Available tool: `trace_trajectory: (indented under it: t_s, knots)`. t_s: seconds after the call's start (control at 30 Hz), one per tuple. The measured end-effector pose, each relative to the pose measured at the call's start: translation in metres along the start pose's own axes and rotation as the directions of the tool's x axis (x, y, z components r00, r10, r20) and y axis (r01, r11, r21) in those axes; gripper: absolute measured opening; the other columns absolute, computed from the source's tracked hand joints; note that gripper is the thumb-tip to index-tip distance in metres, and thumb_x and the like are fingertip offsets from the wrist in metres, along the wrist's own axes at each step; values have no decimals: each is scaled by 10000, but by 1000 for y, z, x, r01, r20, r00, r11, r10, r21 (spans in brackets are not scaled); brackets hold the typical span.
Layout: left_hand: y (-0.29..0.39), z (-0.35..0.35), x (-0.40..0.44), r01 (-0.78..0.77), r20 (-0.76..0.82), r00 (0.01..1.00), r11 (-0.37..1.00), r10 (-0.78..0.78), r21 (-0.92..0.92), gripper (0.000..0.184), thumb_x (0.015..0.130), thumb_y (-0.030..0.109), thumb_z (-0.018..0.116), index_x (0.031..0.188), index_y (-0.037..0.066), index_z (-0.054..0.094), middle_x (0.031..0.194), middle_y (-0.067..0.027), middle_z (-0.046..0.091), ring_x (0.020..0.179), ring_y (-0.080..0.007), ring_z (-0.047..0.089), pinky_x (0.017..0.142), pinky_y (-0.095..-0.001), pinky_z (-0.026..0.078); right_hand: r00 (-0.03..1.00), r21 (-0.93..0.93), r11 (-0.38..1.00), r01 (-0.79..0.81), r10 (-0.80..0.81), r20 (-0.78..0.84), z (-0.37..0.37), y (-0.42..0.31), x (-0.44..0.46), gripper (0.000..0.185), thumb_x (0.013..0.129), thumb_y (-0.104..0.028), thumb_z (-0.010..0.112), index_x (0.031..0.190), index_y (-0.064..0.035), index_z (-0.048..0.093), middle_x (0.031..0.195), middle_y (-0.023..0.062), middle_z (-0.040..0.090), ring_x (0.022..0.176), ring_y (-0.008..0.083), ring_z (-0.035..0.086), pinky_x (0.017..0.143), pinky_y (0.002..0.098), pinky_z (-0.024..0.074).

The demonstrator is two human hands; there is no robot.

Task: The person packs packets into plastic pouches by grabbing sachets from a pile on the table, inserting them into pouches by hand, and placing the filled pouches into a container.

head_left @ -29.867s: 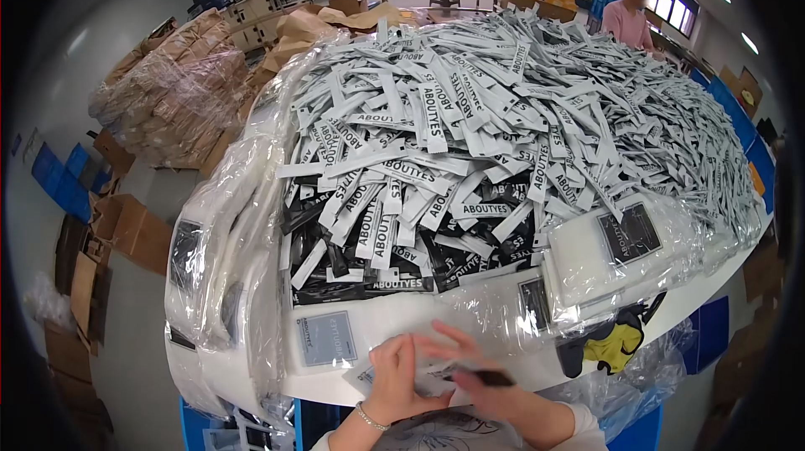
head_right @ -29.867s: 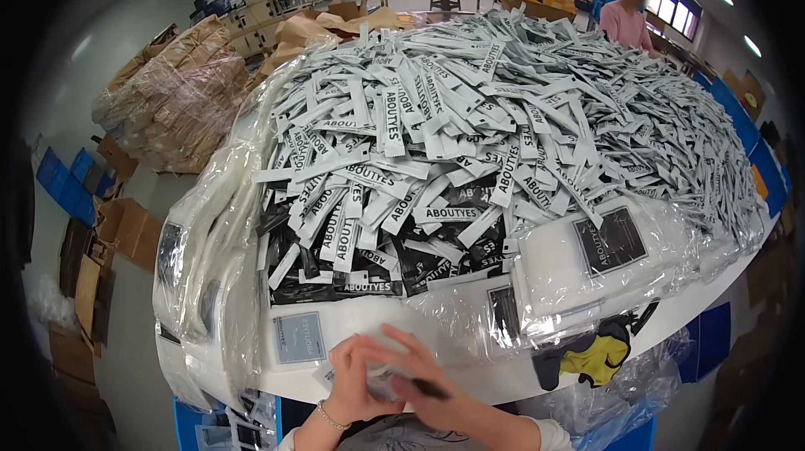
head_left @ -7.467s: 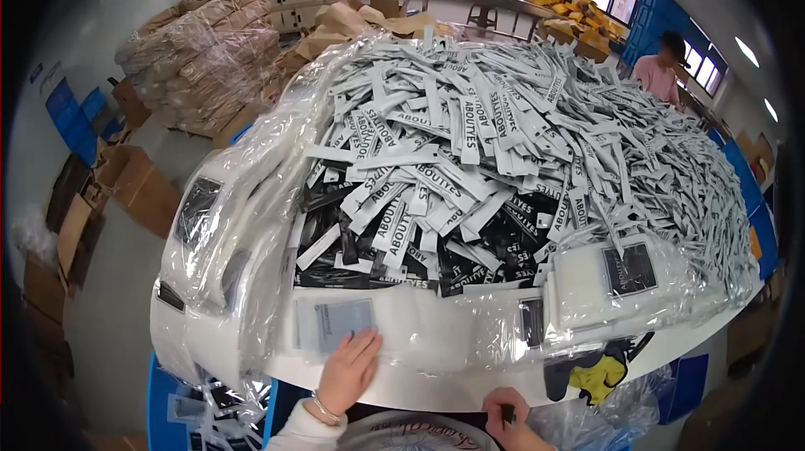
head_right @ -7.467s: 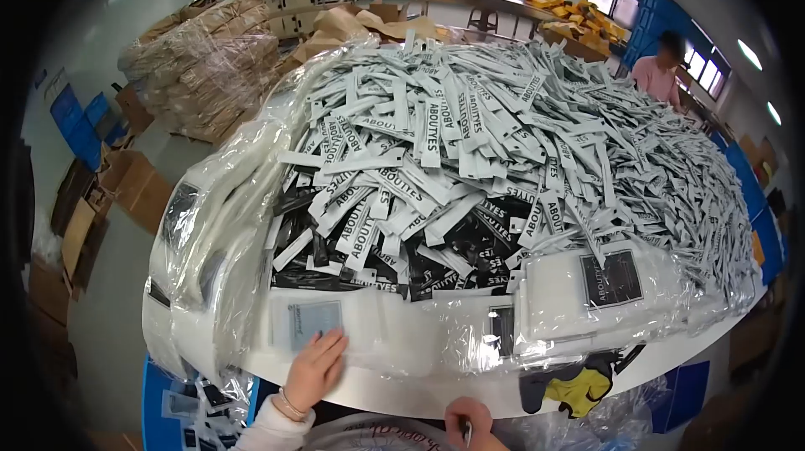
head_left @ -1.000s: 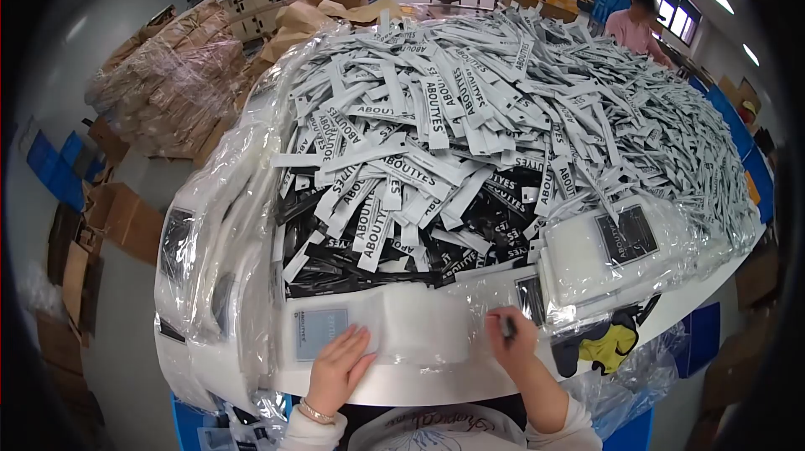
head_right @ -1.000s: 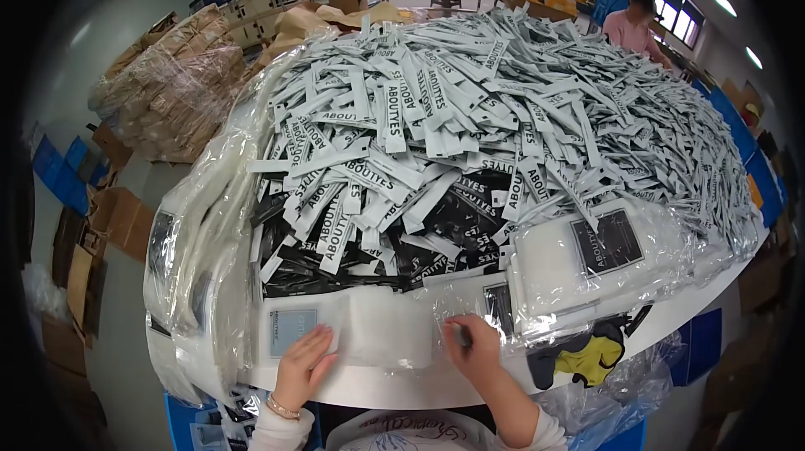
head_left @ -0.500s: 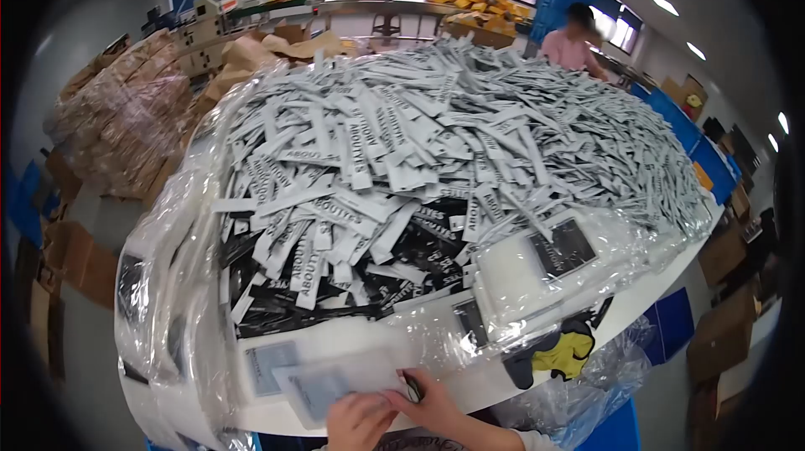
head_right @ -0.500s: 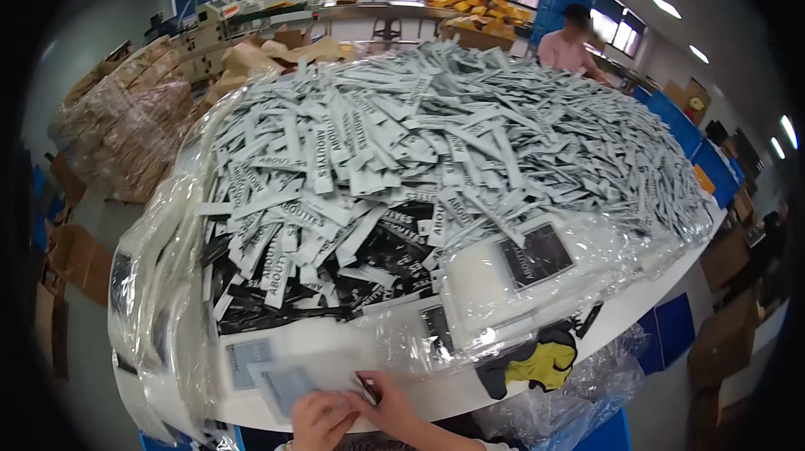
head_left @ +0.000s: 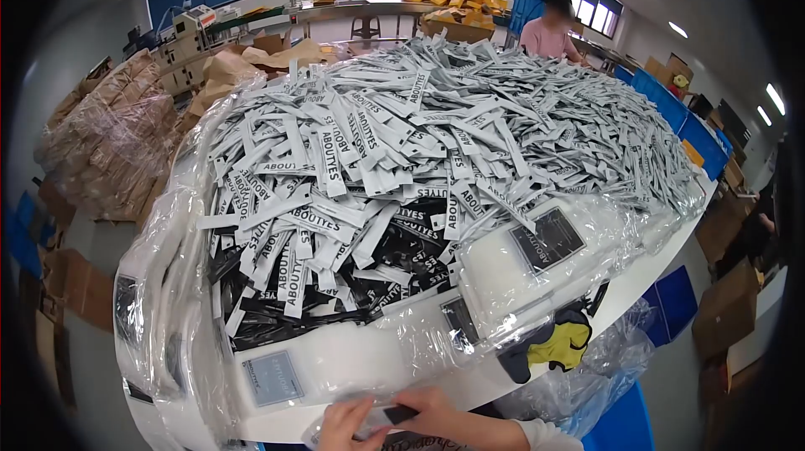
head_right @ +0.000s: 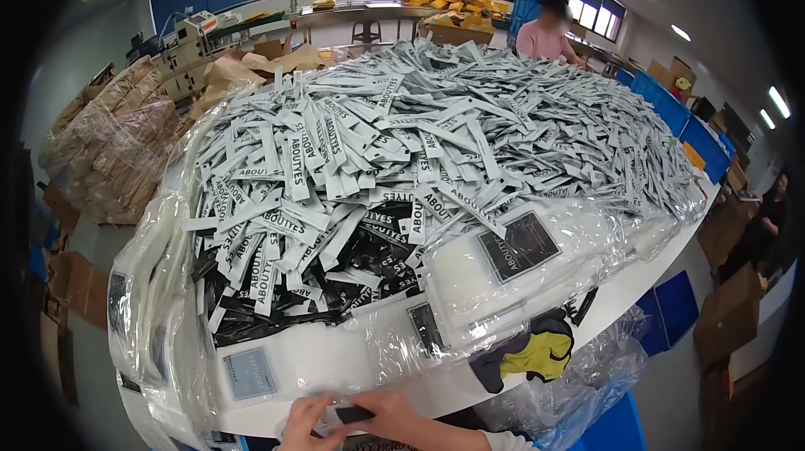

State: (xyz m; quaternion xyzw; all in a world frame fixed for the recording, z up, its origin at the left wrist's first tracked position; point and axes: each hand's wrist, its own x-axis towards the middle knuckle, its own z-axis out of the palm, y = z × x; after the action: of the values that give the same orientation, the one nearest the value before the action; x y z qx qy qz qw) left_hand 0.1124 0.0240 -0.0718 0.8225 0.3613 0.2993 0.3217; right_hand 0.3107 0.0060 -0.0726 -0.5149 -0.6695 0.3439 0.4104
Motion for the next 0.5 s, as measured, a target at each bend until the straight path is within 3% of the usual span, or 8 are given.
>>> trace_trajectory:
  t_s: [0.07,0.1,0.13,0.2,0.3,0.33,0.4,0.5]
  knots:
    - [5,-14,8,-5,-72,997,997,11,82,775,583,92,698,1267,-4,345,1125,-192,455,1036,-355,424,887,-417,343,970,142,968,-205,220,-101,-13,-16,5,172,730,-183,668,816,-75,567,691,65,553,572,150,518,547,266,419]
    - [11,-16,12,64,-91,994,994,-55,94,837,573,89,702,1295,-21,293,1127,-190,443,1032,-371,417,893,-432,329,991,685,728,-21,107,-83,-16,-3,11,129,789,-188,589,827,-70,554,730,71,545,657,154,523,641,285,428]
    - [17,-14,17,73,-91,994,993,-64,98,863,566,100,707,1301,-27,274,1124,-188,439,1033,-373,412,898,-432,323,998,980,188,65,-8,-65,-19,11,17,133,849,-194,509,838,-65,541,768,77,537,743,158,529,734,304,438]
    - [26,-6,25,81,-97,993,990,-70,113,915,553,122,718,1314,-39,235,1118,-183,433,1034,-377,403,906,-433,310,976,964,192,184,78,-202,-16,-31,33,187,862,-174,470,976,-41,537,933,103,564,861,219,556,825,387,427]
    - [24,8,32,-34,-268,960,988,75,154,820,502,293,779,1159,-50,429,1059,-168,481,969,-313,446,820,-389,366,945,474,826,-306,202,257,-8,-28,16,266,842,-178,490,1081,-66,521,1101,104,537,1070,227,482,981,432,276]
    - [14,14,34,-86,-285,950,982,132,170,855,452,336,806,1121,-56,445,1044,-166,472,957,-310,432,801,-381,365,978,380,915,-138,65,197,-10,-31,19,287,845,-165,489,1120,-85,507,1153,107,507,1124,225,429,997,433,244]
    - [-3,18,24,-69,-123,987,972,99,225,1165,387,424,813,1280,-45,230,1131,-171,343,1016,-330,378,819,-422,316,965,169,966,196,-221,143,-20,-44,28,346,852,-140,488,1198,-124,479,1256,113,447,1232,222,324,1030,436,180]
    - [14,12,30,-50,-115,991,989,66,136,1136,432,395,806,1286,-70,219,1123,-176,368,1019,-331,383,846,-412,300,984,359,930,-74,9,180,-17,-39,28,408,825,-122,529,1213,-30,447,1315,152,366,1278,258,230,1040,384,151]
